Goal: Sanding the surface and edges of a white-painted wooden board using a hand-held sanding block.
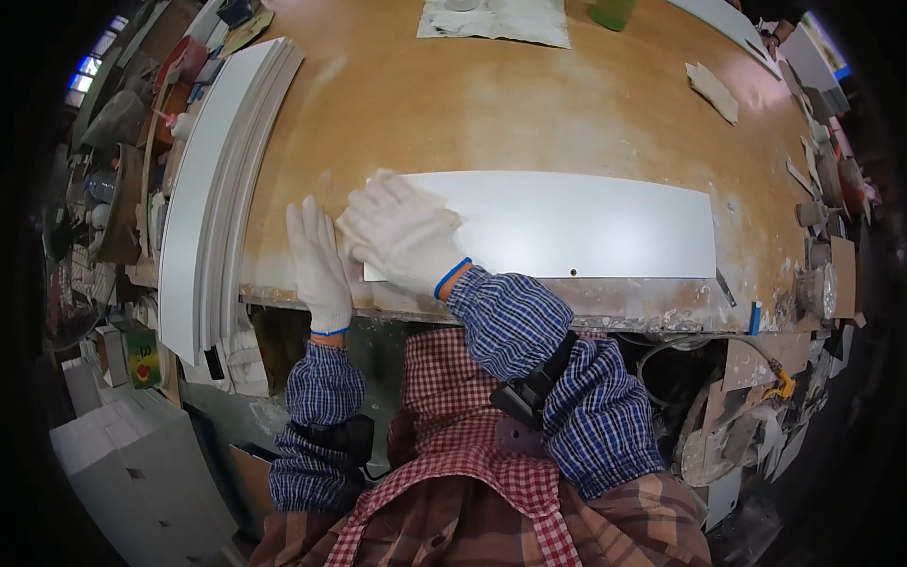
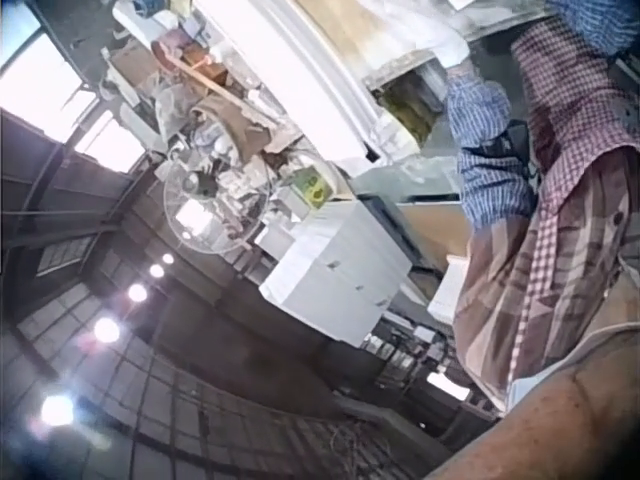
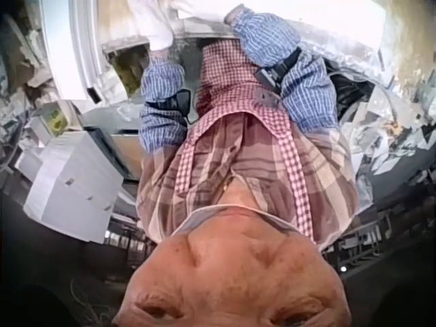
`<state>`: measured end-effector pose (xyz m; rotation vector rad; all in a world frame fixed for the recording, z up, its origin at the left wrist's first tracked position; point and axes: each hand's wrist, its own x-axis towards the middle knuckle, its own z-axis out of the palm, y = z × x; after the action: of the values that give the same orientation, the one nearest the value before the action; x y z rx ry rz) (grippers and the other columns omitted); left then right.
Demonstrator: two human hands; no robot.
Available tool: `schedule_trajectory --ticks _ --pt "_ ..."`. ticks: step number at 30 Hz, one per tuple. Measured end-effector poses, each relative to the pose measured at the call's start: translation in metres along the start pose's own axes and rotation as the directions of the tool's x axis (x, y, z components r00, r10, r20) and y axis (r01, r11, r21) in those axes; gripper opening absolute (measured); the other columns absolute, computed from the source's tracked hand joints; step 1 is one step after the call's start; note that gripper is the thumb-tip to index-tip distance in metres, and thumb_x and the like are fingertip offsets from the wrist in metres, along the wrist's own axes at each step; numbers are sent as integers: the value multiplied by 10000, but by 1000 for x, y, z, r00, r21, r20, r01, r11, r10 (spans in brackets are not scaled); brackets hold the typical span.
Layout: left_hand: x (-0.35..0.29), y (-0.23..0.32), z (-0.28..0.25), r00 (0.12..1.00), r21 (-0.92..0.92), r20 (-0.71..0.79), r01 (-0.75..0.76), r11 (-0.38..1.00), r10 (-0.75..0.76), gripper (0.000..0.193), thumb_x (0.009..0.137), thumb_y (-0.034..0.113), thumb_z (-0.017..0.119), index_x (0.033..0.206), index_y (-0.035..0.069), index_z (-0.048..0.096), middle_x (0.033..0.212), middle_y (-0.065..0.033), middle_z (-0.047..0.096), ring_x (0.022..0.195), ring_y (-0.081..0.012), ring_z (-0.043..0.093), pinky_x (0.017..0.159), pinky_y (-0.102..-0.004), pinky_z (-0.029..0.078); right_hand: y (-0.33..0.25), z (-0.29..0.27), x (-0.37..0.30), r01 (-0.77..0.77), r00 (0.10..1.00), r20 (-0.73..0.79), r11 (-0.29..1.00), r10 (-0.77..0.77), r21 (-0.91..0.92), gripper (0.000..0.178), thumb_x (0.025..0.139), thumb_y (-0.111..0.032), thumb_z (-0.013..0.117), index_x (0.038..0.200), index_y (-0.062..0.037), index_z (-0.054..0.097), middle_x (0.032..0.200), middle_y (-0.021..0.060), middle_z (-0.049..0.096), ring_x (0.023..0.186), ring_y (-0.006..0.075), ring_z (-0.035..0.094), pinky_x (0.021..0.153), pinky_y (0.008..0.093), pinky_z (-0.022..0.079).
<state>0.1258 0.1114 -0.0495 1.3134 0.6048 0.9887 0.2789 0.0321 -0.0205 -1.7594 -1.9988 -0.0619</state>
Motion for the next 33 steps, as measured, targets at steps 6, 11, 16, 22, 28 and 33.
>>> schedule_trajectory --ticks 6,11,16,22,28,33 --pt "-4 1 -8 998 -146 -26 50 988 -54 804 1108 554 266 1640 -14 61 1695 -265 133 1582 -392 123 1305 -479 88 0 -51 -80 187 979 48 971 -196 151 372 849 -230 691 1170 -41 669 1212 133 649 1193 307 589 1141 511 408" --pt "-3 8 -13 998 -221 -13 59 973 -63 820 1102 573 249 1640 -14 51 1696 -265 132 1580 -407 121 1302 -491 82 84 -128 -254 -561 828 -118 799 549 -218 449 1005 -244 593 1416 -64 605 1439 201 579 1402 353 487 1225 495 298" --pt "6 -5 -9 999 -284 49 37 958 -24 801 1108 553 241 1637 -22 67 1692 -278 135 1581 -404 122 1302 -494 73 103 -108 -283 -655 740 -271 570 616 -496 521 1043 -246 547 1513 -30 486 1526 206 507 1445 374 428 1237 512 257" --pt "17 -20 -14 991 67 126 -42 997 34 646 1117 406 346 1612 -2 276 1667 -232 288 1561 -366 239 1296 -462 154 -21 -22 -48 -288 949 -147 956 277 -55 263 787 -254 661 980 -76 679 1048 142 656 1000 331 604 954 470 470" --pt "34 -14 20 850 821 524 -487 298 -56 506 1084 314 485 1497 22 504 1564 -185 485 1503 -338 376 1222 -433 311 55 -58 -104 -285 940 -237 946 245 -154 357 860 -299 635 1145 -94 698 1130 143 677 1132 337 607 1035 500 442" --pt "21 5 32 850 814 521 -466 346 -80 524 984 235 610 1463 36 537 1506 -217 517 1390 -434 460 1178 -495 352 158 -143 -255 -705 699 -352 520 622 -482 440 945 -303 573 1316 -70 612 1269 153 623 1202 353 556 1083 491 388"
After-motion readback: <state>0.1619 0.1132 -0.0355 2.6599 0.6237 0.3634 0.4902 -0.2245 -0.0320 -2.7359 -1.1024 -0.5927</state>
